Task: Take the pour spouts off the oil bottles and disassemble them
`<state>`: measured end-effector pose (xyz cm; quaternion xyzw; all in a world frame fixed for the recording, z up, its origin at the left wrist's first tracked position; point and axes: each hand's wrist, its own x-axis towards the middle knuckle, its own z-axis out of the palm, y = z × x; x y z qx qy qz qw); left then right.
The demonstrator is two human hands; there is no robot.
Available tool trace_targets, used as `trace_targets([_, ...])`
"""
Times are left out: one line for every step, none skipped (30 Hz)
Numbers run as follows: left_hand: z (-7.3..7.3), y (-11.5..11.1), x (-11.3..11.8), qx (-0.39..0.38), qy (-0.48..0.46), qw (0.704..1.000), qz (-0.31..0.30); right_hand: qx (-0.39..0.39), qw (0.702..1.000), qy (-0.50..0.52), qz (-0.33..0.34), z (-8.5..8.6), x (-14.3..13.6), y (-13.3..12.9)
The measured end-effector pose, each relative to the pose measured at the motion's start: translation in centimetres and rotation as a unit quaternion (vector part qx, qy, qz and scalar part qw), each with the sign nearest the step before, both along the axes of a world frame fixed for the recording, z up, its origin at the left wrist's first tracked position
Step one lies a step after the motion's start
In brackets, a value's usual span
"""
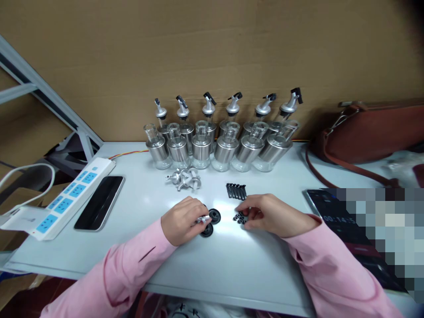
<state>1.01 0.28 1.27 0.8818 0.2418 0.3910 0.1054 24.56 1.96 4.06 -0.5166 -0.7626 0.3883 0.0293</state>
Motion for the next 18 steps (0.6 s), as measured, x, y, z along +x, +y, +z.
trace_targets([0.0, 0.0, 0.0, 0.001, 0.001, 1.0, 0.0, 0.001, 1.0, 0.0, 0.002, 0.0, -0.1, 0.0])
trace_targets([0.0, 0.0, 0.0, 0.002, 0.002, 1.0, 0.001, 0.001, 1.0, 0.0, 0.004, 0.0, -0.1, 0.0])
trace_targets([0.0, 0.0, 0.0, 0.002, 0.003, 1.0, 0.001, 0.002, 1.0, -0.002, 0.007, 0.0, -0.2, 0.0])
trace_targets([0.0, 0.0, 0.0, 0.003, 0.004, 1.0, 0.001, 0.001, 1.0, -0.002, 0.01, -0.1, -0.2, 0.0])
trace_targets([0.0, 0.1, 0.0, 0.003, 0.006, 1.0, 0.001, 0.0, 1.0, 0.0, 0.012, -0.1, -0.3, 0.0])
trace_targets([0.0, 0.1, 0.0, 0.003, 0.007, 1.0, 0.001, 0.003, 1.0, 0.003, 0.016, -0.1, -0.4, 0.0])
trace_targets([0.0, 0.1, 0.0, 0.004, 0.009, 1.0, 0.001, 0.009, 1.0, 0.007, 0.02, -0.2, -0.5, -0.1])
trace_targets([0.0, 0.1, 0.0, 0.004, 0.011, 1.0, 0.001, 0.019, 0.999, 0.012, 0.025, -0.3, -0.7, -0.1])
trace_targets([0.0, 0.1, 0.0, 0.003, 0.014, 1.0, 0.001, 0.033, 0.999, 0.017, 0.03, -0.3, -0.9, -0.1])
trace_targets([0.0, 0.1, 0.0, 0.002, 0.016, 1.0, 0.001, 0.049, 0.998, 0.021, 0.036, -0.4, -1.0, -0.1])
trace_targets([0.0, 0.1, 0.0, 0.0, 0.018, 1.0, 0.001, 0.066, 0.997, 0.022, 0.041, -0.5, -1.2, -0.2])
trace_targets([0.0, 0.0, 0.0, -0.002, 0.019, 1.0, 0.0, 0.08, 0.996, 0.022, 0.046, -0.6, -1.3, -0.2])
trace_targets([0.0, 0.0, 0.0, -0.003, 0.019, 1.0, -0.001, 0.089, 0.995, 0.022, 0.05, -0.7, -1.4, -0.1])
trace_targets([0.0, -0.1, 0.0, -0.003, 0.018, 1.0, -0.001, 0.093, 0.994, 0.022, 0.053, -0.8, -1.4, -0.1])
trace_targets([0.0, -0.1, 0.0, -0.002, 0.018, 1.0, -0.001, 0.091, 0.994, 0.023, 0.056, -0.8, -1.4, -0.1])
trace_targets([0.0, -0.1, 0.0, -0.001, 0.018, 1.0, 0.0, 0.086, 0.994, 0.027, 0.057, -0.8, -1.3, 0.0])
trace_targets([0.1, -0.1, 0.0, 0.0, 0.018, 1.0, 0.001, 0.076, 0.995, 0.031, 0.057, -0.8, -1.1, 0.0])
trace_targets([0.1, -0.1, 0.0, 0.001, 0.017, 1.0, 0.001, 0.063, 0.996, 0.037, 0.057, -0.7, -0.9, 0.0])
